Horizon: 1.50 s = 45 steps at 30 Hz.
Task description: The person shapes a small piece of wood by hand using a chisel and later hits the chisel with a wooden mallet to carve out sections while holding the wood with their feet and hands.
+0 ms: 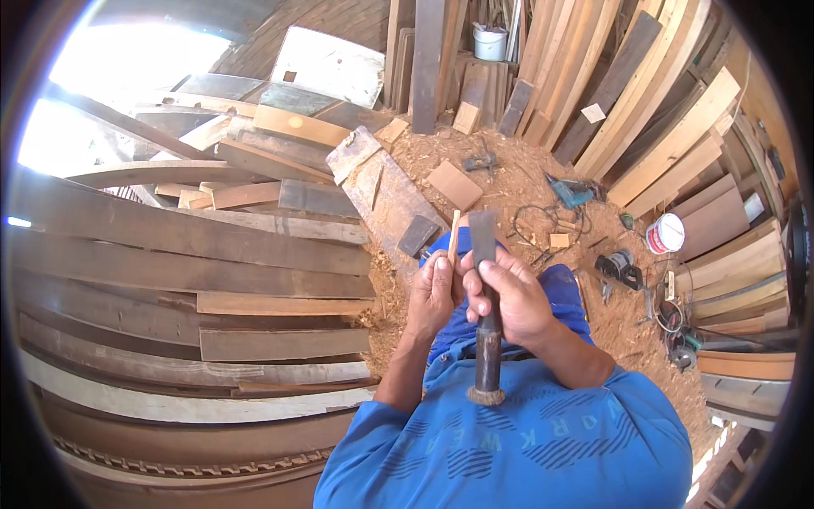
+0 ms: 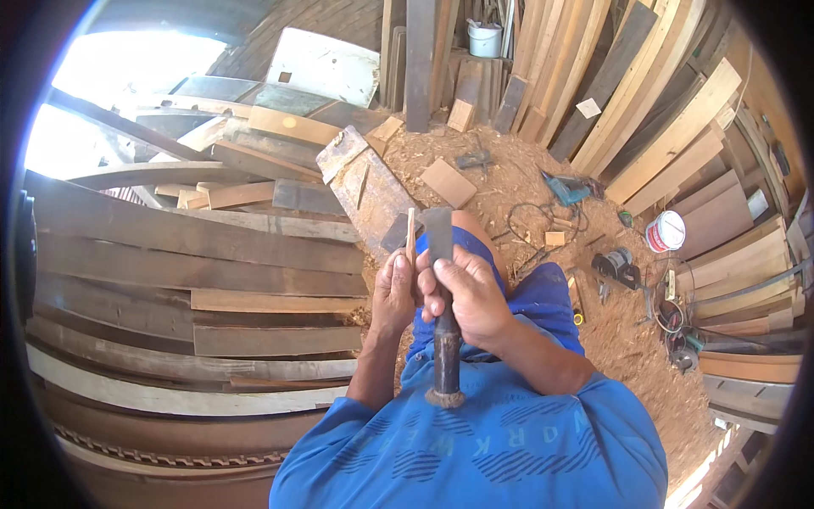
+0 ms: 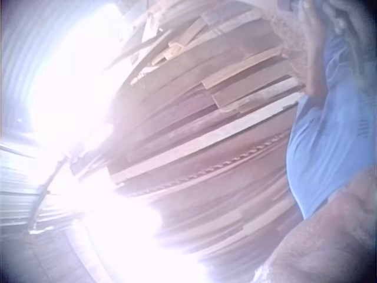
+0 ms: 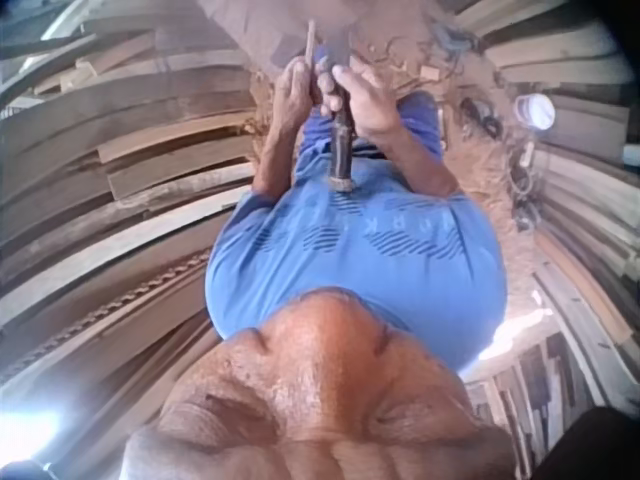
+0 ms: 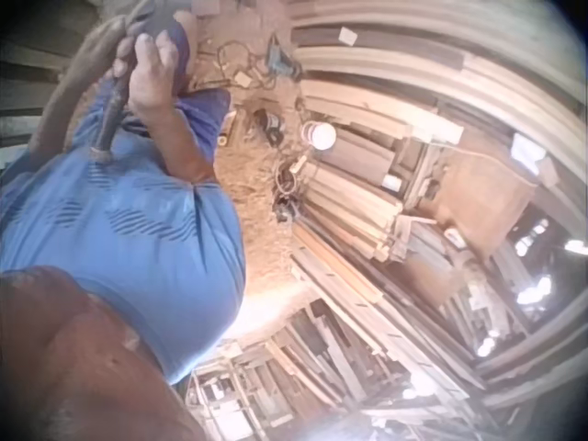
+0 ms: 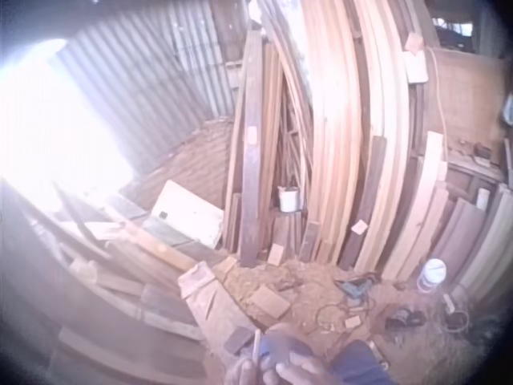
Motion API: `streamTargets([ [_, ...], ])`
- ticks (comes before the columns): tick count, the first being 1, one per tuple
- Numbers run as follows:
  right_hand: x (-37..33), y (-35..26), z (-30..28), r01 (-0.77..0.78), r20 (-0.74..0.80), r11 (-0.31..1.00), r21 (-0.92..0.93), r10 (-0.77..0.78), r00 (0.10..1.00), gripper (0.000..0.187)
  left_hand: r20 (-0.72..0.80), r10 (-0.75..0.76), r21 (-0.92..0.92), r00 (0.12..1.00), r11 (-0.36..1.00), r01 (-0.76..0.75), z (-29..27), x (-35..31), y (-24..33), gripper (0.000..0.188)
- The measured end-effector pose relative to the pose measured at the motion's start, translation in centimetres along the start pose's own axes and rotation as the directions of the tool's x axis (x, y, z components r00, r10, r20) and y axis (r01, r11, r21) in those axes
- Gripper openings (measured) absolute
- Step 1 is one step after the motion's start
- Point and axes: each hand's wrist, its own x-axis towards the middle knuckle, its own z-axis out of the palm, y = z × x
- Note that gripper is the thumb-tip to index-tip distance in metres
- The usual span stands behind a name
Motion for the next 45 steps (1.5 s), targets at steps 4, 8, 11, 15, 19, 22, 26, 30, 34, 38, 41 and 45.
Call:
streamTargets([
  [4,-0.5,1.0,1.2,-0.11,0.068,0.993,-0.037,0.113,0.991,0.019,-0.135,0.124,0.088,0.983,0.99,-0.112,-0.1,1.0,1.1,0.033],
  [8,-1.2,2.1,2.6,-0.225,0.114,0.971,-0.074,0.233,0.966,0.018,-0.189,-0.028,-0.253,0.982,0.967,-0.021,-1.0,1.6,0.8,0.03],
  [11,-1.0,2.9,2.3,-0.229,0.157,0.97,-0.075,0.239,0.958,0.018,0.042,0.021,-0.348,0.999,0.937,-0.005,-2.1,1.4,0.1,0.028],
  [15,-1.8,2.9,2.1,-0.192,0.118,0.973,-0.128,0.207,0.971,0.018,0.007,0.021,-0.273,1.0,0.962,-0.018,-1.3,0.2,-0.1,0.028],
  [19,-3.0,1.3,2.5,-0.137,0.072,0.973,-0.185,0.152,0.986,0.018,0.023,-0.015,-0.198,1.0,0.98,0.019,-0.7,-1.2,-0.3,0.03],
  [22,-4.9,-1.5,3.1,0.191,0.166,0.953,-0.234,-0.155,0.974,0.016,0.123,-0.19,0.144,0.974,0.975,0.172,1.0,-5.9,-2.3,0.035],
  [26,-3.4,-1.7,1.1,0.059,-0.012,0.97,-0.235,-0.064,0.998,0.018,-0.03,-0.191,-0.259,0.981,0.95,0.177,-0.1,-6.7,-5.7,0.036],
  [30,-0.9,-0.4,0.6,0.042,-0.027,0.997,-0.059,-0.043,0.999,0.018,-0.062,-0.04,-0.489,0.997,0.872,0.005,0.0,-1.5,0.2,0.037],
  [34,-0.2,1.1,2.0,-0.132,0.057,0.991,-0.025,0.133,0.989,0.015,-0.134,-0.105,-0.358,0.985,0.932,0.051,0.2,0.9,1.7,0.031],
  [38,-1.1,2.9,2.3,-0.176,0.094,0.979,-0.104,0.186,0.978,0.015,-0.11,0.002,-0.148,0.994,0.989,-0.018,-0.6,0.9,1.8,0.031],
  [41,-2.3,2.8,2.2,-0.173,0.105,0.973,-0.15,0.19,0.976,0.019,-0.092,-0.02,-0.086,0.996,0.996,0.012,-0.6,-0.8,1.1,0.034],
  [45,-5.1,-1.4,3.2,0.222,0.201,0.93,-0.294,-0.167,0.965,0.018,0.078,-0.128,0.101,0.989,0.988,0.12,1.2,-5.7,-1.3,0.036],
])
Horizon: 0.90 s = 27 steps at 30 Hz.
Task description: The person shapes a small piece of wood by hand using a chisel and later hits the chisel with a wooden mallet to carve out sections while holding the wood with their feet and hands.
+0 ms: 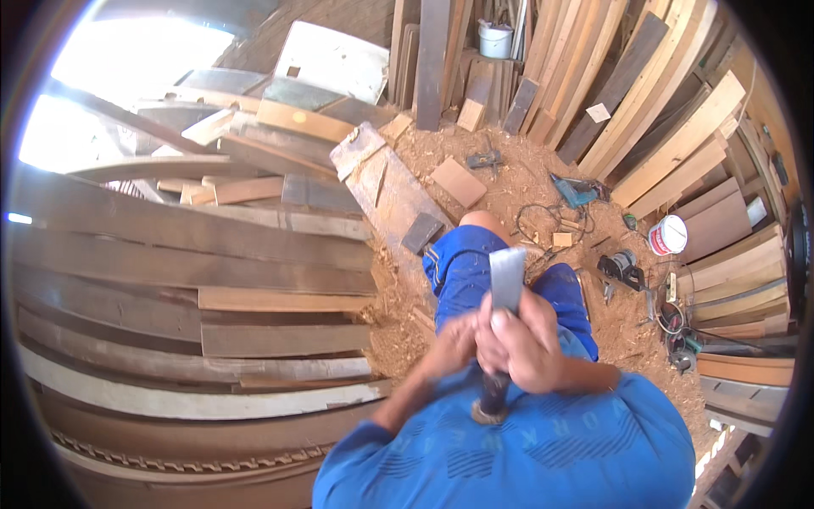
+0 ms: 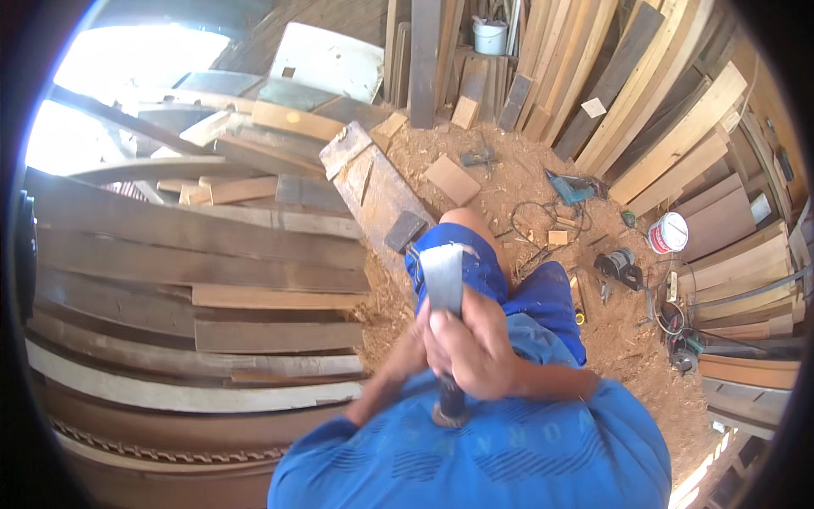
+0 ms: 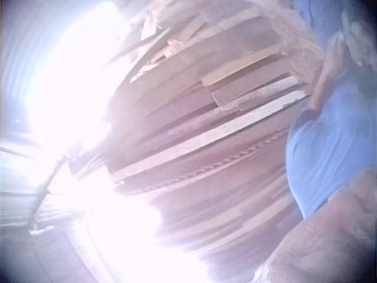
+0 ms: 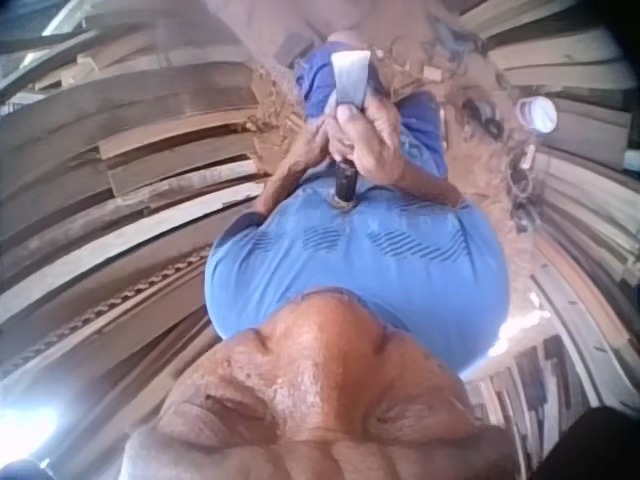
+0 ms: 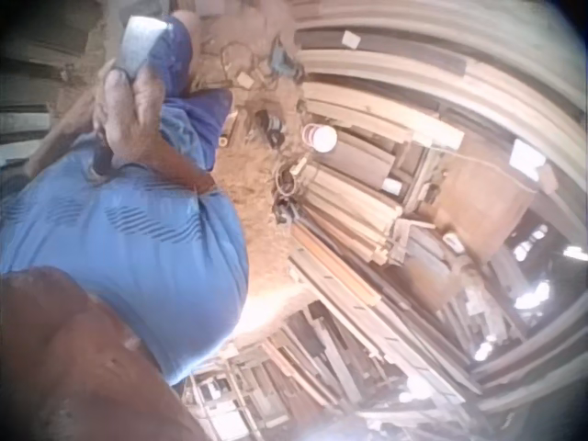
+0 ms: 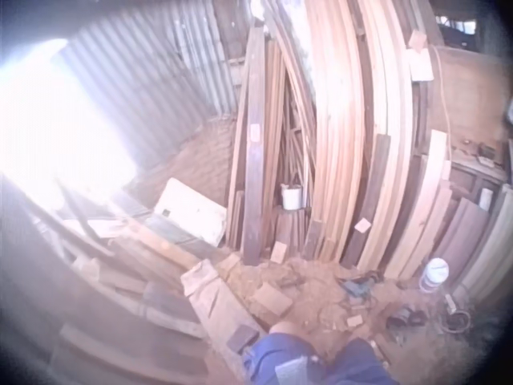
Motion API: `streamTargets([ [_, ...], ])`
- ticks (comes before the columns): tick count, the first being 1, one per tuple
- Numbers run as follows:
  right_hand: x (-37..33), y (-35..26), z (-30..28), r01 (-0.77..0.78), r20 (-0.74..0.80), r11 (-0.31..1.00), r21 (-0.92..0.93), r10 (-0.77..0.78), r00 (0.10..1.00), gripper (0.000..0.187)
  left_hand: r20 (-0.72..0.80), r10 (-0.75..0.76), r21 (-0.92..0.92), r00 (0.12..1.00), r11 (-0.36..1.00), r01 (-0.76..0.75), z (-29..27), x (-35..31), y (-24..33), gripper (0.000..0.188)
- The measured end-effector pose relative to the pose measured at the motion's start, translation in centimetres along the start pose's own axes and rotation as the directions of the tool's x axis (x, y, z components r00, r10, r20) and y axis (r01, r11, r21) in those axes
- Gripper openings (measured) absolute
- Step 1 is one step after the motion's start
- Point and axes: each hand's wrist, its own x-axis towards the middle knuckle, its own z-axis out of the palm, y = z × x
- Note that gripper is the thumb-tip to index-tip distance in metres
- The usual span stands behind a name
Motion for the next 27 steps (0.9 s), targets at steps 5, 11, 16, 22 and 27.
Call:
streamTargets([
  [5,2.1,1.6,-2.8,-0.049,-0.185,0.949,-0.311,-0.009,0.983,0.017,-0.143,-0.008,-0.398,0.99,0.916,-0.05,-1.1,-0.6,-3.2,0.037],
  [11,5.0,1.0,-4.7,-0.03,-0.085,0.898,-0.439,-0.008,0.996,0.013,0.117,0.085,-0.272,0.989,0.961,-0.05,-0.3,2.0,0.3,0.037],
  [16,5.3,1.6,-6.3,0.032,-0.13,0.887,-0.461,-0.103,0.986,0.017,0.152,-0.008,-0.374,0.988,0.925,0.065,-0.2,2.6,0.7,0.037],
  [22,5.6,3.2,-5.5,-0.012,-0.251,0.943,-0.332,-0.076,0.965,0.021,0.071,0.008,-0.348,0.997,0.937,0.017,-0.9,3.0,0.7,0.036],
  [27,5.3,4.5,-3.5,-0.055,-0.256,0.978,0.2,0.106,0.961,0.023,-0.025,0.111,-0.412,0.993,0.905,-0.111,-2.4,5.0,1.9,0.033],
])
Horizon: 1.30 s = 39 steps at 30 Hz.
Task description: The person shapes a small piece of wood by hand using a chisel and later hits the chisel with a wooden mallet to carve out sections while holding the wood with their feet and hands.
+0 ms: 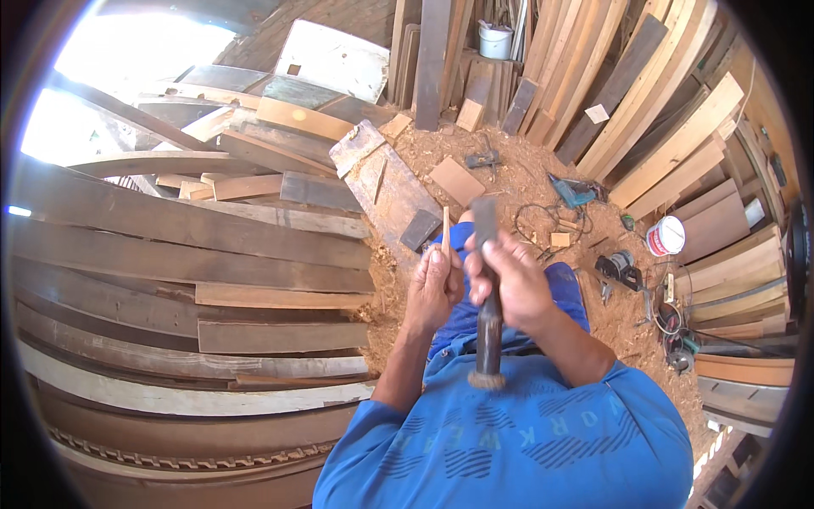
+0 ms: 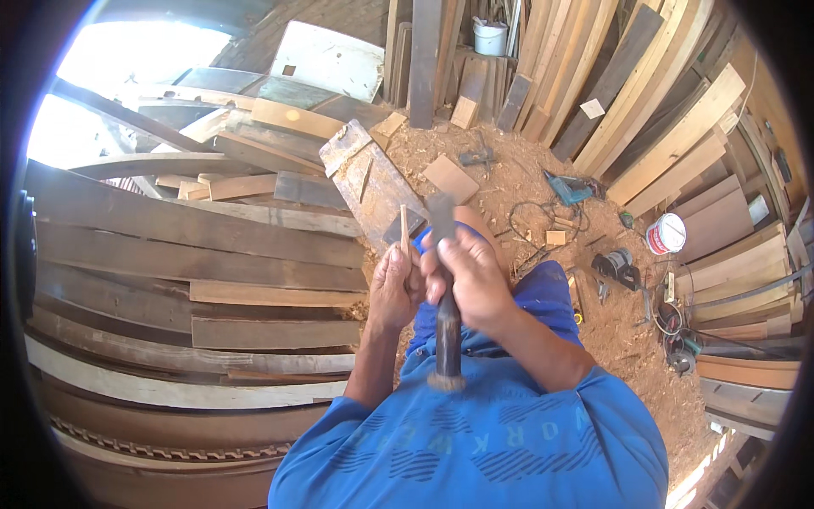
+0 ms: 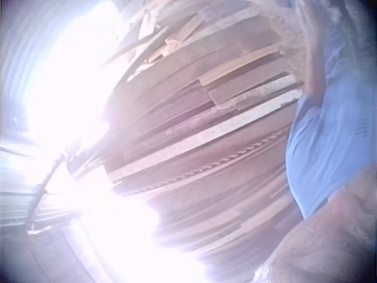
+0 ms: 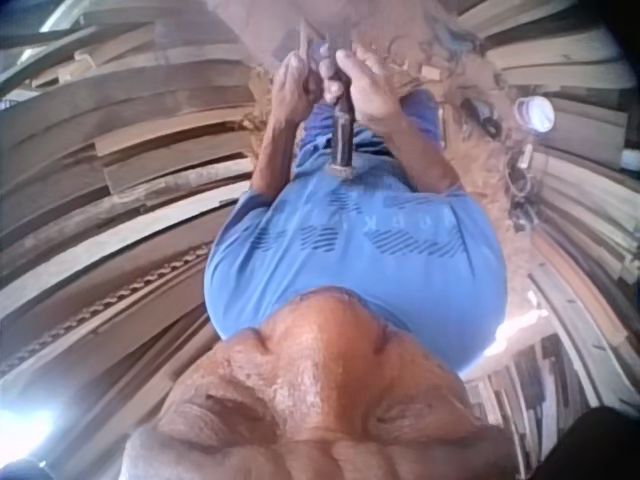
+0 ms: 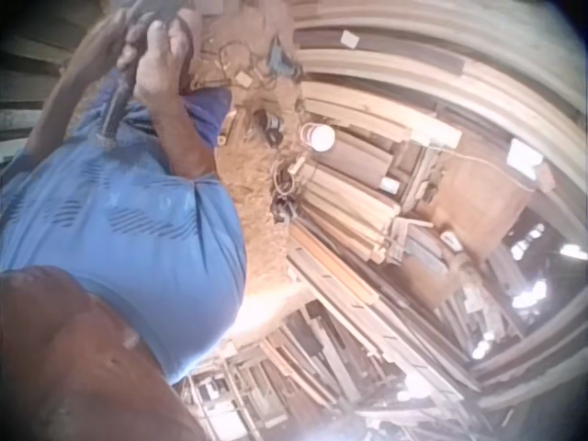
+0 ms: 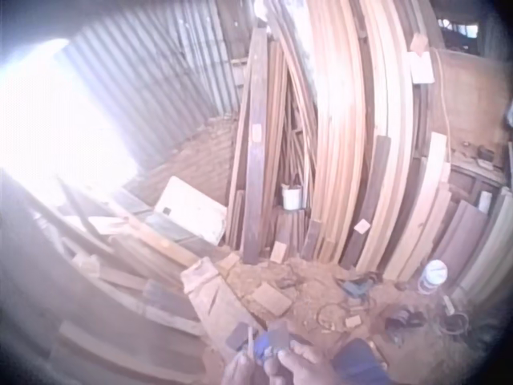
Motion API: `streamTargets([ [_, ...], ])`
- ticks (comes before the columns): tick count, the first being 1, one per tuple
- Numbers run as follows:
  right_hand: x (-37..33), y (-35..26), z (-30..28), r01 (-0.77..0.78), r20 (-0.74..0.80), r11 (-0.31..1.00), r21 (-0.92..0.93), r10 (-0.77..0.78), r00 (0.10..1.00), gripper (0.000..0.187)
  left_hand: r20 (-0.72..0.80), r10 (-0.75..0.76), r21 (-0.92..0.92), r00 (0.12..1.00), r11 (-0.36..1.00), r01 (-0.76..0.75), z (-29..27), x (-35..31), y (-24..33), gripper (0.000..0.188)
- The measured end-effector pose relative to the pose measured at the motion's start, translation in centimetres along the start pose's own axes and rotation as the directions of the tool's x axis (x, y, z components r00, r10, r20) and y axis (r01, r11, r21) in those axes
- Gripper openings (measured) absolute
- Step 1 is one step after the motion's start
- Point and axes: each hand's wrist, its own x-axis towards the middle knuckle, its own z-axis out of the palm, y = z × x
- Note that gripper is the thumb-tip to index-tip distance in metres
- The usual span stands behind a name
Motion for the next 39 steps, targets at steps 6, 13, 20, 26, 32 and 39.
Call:
streamTargets([
  [6,-2.8,2.0,3.1,-0.342,0.215,0.938,0.051,0.324,0.921,0.018,-0.2,0.077,0.172,0.977,0.984,-0.042,-0.4,0.9,1.6,0.029],
  [13,-3.9,1.6,2.7,-0.331,0.176,0.941,-0.074,0.339,0.924,0.02,-0.087,0.126,0.35,0.988,0.933,-0.088,-0.3,-0.6,1.3,0.029],
  [20,-5.9,-2.5,2.3,-0.063,0.152,0.994,-0.093,0.077,0.985,0.019,0.047,0.146,0.521,0.988,0.84,-0.149,1.4,-4.4,-0.9,0.042],
  [26,-3.9,-2.2,1.1,-0.028,0.1,0.992,-0.126,0.041,0.994,0.017,-0.095,-0.04,0.024,0.995,0.999,0.042,-0.8,-4.0,-2.8,0.037],
  [32,-2.3,-0.7,1.7,-0.191,0.152,0.981,0.032,0.184,0.971,0.015,-0.105,0.017,-0.073,0.994,0.997,-0.024,1.7,0.9,1.5,0.032],
  [39,-3.3,0.8,2.0,-0.372,0.217,0.927,0.042,0.355,0.909,0.016,-0.08,-0.014,0.235,0.997,0.972,0.032,0.1,1.1,1.3,0.031],
])
